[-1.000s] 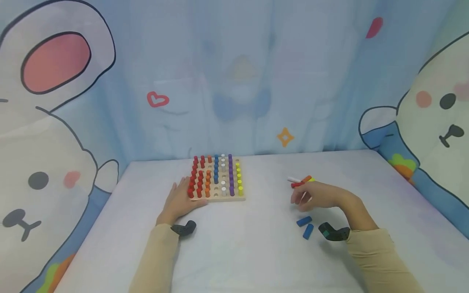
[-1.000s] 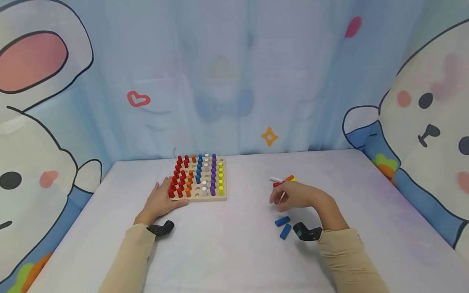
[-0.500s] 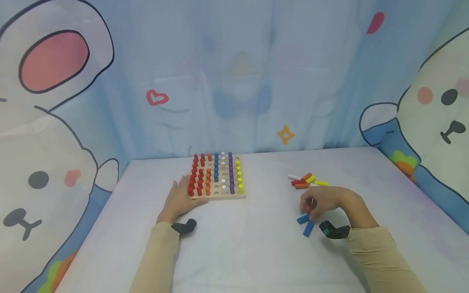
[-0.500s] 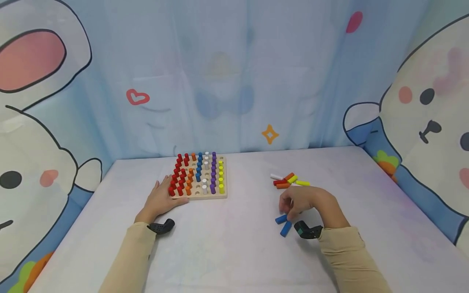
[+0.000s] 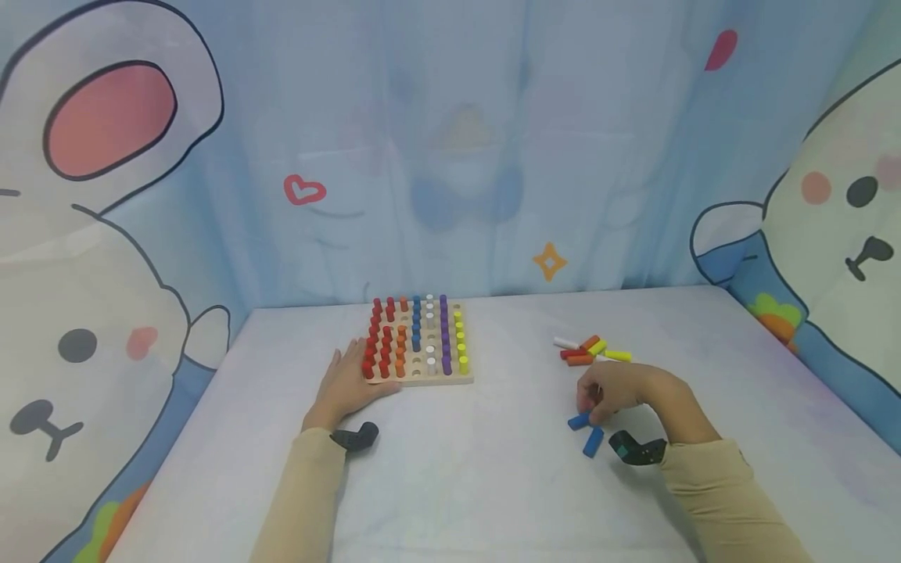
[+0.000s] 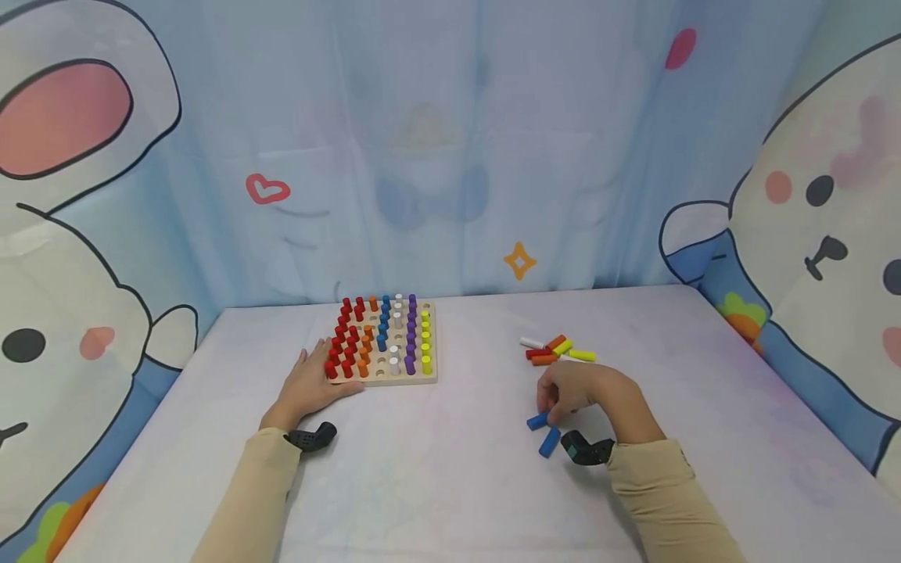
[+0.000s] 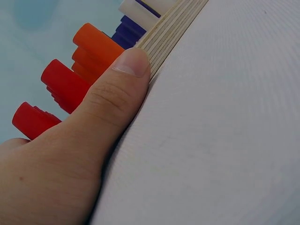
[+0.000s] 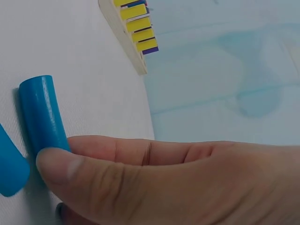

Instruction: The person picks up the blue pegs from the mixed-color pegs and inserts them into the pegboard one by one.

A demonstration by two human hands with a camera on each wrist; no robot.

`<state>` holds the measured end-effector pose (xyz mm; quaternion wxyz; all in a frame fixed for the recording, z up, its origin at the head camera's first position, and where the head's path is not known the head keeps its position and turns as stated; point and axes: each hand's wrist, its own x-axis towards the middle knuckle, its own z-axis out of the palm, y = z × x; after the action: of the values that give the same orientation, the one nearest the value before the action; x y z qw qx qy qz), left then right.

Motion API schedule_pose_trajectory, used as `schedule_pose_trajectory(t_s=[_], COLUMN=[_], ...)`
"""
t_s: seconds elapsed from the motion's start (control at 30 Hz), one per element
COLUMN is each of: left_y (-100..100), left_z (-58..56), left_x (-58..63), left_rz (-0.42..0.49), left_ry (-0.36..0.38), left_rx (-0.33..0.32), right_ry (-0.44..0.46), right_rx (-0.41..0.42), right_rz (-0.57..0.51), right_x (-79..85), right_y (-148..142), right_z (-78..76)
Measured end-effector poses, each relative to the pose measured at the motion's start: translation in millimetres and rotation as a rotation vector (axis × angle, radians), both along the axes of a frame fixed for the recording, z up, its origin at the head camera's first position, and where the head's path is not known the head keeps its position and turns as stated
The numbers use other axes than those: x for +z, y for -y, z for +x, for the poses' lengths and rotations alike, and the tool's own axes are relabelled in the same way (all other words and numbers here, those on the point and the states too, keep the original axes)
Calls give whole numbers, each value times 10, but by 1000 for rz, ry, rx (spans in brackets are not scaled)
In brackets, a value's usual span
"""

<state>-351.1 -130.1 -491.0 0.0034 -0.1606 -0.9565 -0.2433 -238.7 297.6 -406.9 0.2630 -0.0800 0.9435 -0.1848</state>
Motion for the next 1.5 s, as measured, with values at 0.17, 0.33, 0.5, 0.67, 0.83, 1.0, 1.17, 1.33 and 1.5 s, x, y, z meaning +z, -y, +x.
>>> schedule_pose_trajectory(t_s=[0.17,0.33,0.5,0.67,0.83,1.0,1.17,1.33,1.5], left_y=[-2,-6,-15,-32,-49,-60,-70,-49,-18], left_z=[12,26,26,20,19,19,6,11,19], left_x=[-5,-16,-20,-12,12,28,23,21,13], left_rz=[9,14,8,-6,-10,-9,-15,-6,-10], left_ry=[6,20,19,19,22,23,19,10,-3], left_rx=[0,3,8,4,3,1,0,3,6], right_ry=[-14,-40,-56,-68,-92,-125,-154,-170,-198], right_rx=[-12,-7,-22,-19,8,46,46,48,55], right_rz=[12,17,19,20,2,-9,-42,-110,-154], right_x=[-43,-83,-98,-81,-47,-40,-46,-38,-30], right_y=[14,35,42,36,27,27,16,47,95], right_z=[-20,-31,-23,-3,18,16,-5,-31,-76])
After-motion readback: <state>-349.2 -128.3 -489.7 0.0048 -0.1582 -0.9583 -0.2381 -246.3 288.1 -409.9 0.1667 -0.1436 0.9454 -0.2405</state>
